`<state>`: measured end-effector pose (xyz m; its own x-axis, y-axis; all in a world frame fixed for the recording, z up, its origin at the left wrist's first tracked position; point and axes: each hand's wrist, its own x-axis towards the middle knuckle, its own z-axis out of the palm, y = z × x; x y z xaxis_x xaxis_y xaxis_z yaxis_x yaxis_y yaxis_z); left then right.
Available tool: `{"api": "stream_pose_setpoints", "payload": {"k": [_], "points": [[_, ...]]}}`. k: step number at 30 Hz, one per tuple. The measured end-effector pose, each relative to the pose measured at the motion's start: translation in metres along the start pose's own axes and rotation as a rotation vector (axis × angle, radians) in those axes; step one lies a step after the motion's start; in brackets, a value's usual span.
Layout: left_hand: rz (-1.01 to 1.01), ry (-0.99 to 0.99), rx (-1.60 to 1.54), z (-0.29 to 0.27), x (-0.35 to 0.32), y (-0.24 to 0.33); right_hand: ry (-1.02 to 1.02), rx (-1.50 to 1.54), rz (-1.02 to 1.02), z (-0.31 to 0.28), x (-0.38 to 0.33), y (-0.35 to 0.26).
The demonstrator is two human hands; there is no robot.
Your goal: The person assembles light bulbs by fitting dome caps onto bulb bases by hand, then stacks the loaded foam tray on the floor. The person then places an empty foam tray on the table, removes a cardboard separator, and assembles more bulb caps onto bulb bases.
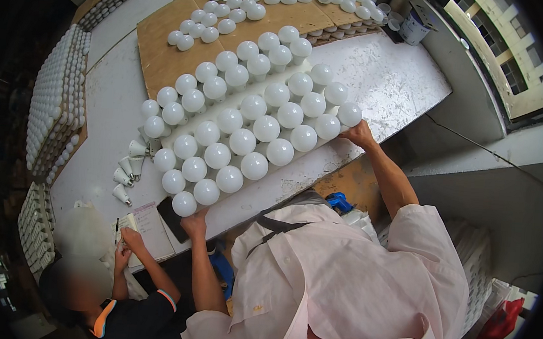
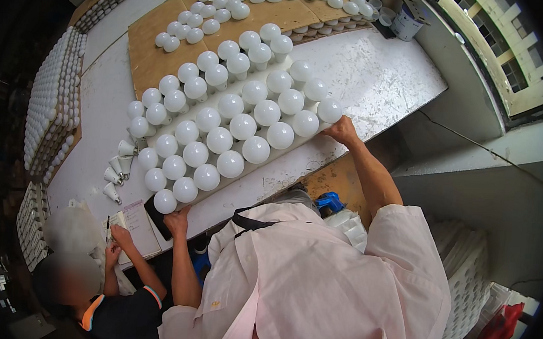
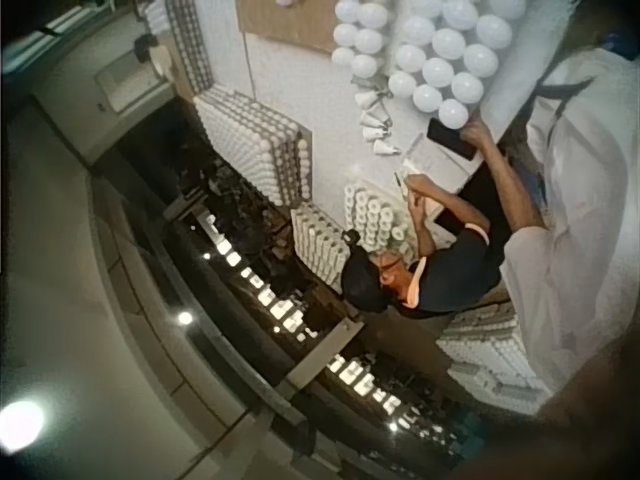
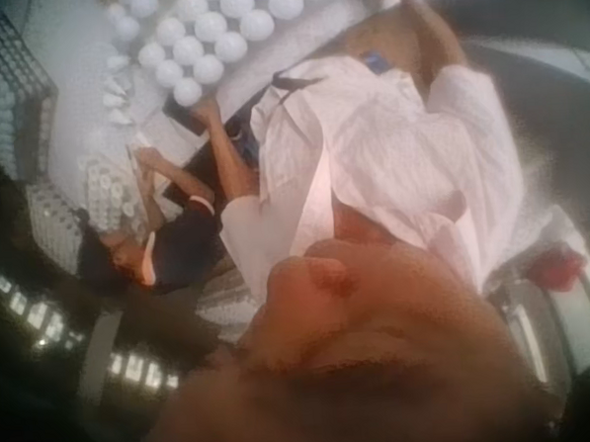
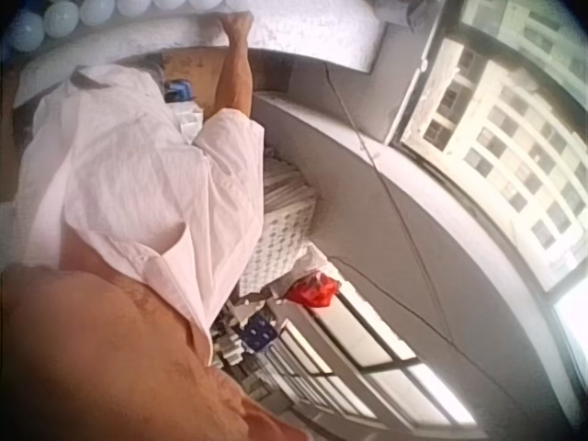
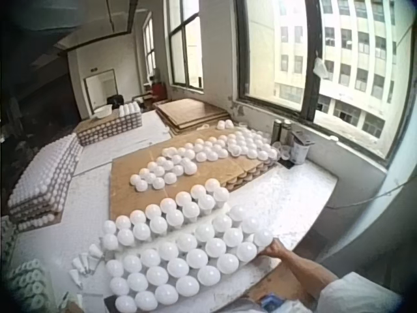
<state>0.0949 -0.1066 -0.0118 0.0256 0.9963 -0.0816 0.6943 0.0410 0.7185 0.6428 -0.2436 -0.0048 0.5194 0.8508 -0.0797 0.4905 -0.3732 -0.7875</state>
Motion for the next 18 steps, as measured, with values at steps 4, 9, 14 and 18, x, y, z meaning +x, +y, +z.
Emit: {"api": "stream_pose_setpoints", "payload": {"k": [4, 9, 14, 18], "points": [[0.054, 0.033, 0.062, 0.003, 0.003, -0.008, 0.081, 0.051, -0.001, 0.006, 0.000, 0.023], [0.068, 0.063, 0.059, 0.007, 0.002, -0.010, 0.101, 0.195, 0.059, 0.013, -0.008, 0.030], [-0.050, -0.059, 0.019, 0.001, 0.004, -0.026, -0.012, 0.060, 0.109, 0.005, -0.014, -0.006], [-0.287, -0.230, -0.125, -0.018, 0.014, -0.031, -0.043, 0.040, -0.038, 0.008, -0.015, 0.007]]}}
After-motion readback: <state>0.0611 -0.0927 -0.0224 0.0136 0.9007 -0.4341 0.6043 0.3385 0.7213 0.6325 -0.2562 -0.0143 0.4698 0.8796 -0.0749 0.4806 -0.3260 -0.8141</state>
